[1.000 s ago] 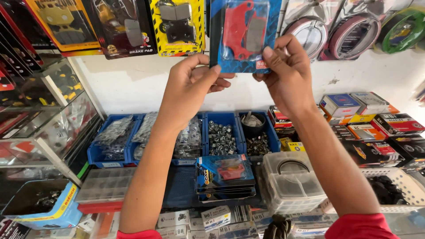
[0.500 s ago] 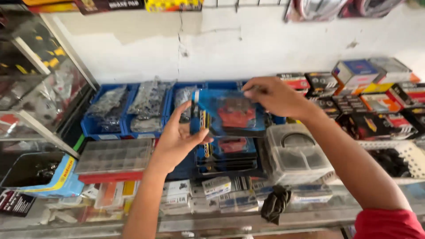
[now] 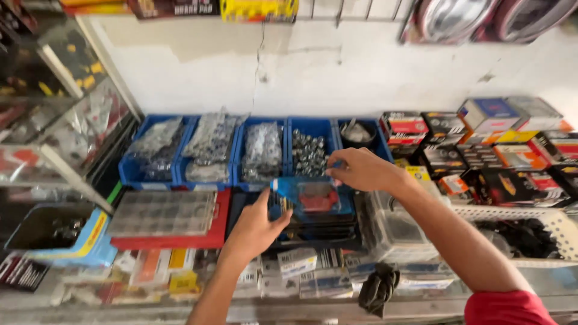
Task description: The person picks packaged brake pads from a glass counter, wipes the packaging with a dark cloth, and hangs them on a wall grid. The person repeats this process for multiple packages, stacking some on the counter before hanging them.
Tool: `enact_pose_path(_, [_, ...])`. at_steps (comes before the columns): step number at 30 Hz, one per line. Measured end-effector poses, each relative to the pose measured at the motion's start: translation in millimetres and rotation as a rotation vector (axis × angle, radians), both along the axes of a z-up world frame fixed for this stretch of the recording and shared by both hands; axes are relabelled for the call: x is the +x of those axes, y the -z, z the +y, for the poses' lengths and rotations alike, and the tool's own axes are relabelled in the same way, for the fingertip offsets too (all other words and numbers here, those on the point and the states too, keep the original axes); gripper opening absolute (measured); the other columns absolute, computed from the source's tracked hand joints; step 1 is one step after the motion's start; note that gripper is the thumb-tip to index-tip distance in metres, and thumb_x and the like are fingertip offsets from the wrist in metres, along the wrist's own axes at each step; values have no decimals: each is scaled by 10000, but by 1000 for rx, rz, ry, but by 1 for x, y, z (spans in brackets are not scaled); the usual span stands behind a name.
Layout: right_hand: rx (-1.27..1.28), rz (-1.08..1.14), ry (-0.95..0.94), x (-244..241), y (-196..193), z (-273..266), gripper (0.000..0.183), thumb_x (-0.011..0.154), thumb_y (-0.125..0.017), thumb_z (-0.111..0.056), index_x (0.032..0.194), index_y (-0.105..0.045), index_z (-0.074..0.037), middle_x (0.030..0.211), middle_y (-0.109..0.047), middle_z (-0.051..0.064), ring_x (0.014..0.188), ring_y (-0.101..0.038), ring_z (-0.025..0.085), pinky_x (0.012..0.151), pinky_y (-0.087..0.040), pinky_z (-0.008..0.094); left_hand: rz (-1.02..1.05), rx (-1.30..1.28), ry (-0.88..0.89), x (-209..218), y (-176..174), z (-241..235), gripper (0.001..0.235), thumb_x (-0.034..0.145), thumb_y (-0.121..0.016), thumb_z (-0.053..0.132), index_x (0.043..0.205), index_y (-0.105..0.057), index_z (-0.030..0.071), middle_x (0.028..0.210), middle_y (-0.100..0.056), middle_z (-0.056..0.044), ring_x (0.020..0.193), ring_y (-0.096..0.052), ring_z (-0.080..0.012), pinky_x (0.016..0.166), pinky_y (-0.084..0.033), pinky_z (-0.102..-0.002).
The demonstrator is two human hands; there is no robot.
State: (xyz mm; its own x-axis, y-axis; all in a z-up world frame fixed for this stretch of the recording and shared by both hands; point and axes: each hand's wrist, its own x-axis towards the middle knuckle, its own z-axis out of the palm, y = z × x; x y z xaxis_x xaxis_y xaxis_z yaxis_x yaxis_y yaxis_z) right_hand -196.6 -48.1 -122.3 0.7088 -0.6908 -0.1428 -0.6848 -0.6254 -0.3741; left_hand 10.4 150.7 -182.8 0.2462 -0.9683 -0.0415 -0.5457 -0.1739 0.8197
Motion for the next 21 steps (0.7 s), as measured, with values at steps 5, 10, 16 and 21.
enact_pose_path(5, [59,-621,-6,10,-39,-27,289,911,-684,-114,1198,-691,-78,967,-757,46,691,-636,120,549,-487,249,-338,279,-95,-5,-24,1,813,955,-513,625,1513,-396,45,852,-756,-126,754,-747,-288,749,-579,-470])
enact_pose_path(10, [193,-1098,133,34,-101,-81,541,974,-556,-130,1476,-391,-10,1301,-607,217,977,-679,230,897,-643,351,-352,32,-167,-5,-10,-1,775,935,-557,579,1514,-411,84,1236,-620,-188,998,-693,-377,833,-570,-523])
enact_pose_path(16, [372,-1470,196,60,-144,-97,555,904,-687,-203,1367,-458,1,1227,-618,144,973,-649,236,839,-615,347,-252,-96,-165,0,-18,8,747,919,-545,559,1492,-448,89,1348,-520,-106,978,-690,-255,759,-579,-449])
enact_pose_path(21, [347,-1587,308,74,-143,-94,547,911,-720,-126,1354,-458,60,1039,-690,166,717,-668,174,661,-646,272,-243,-110,-218,9,-20,16,672,914,-574,505,1465,-489,131,1368,-503,-88,1006,-675,-226,782,-574,-424])
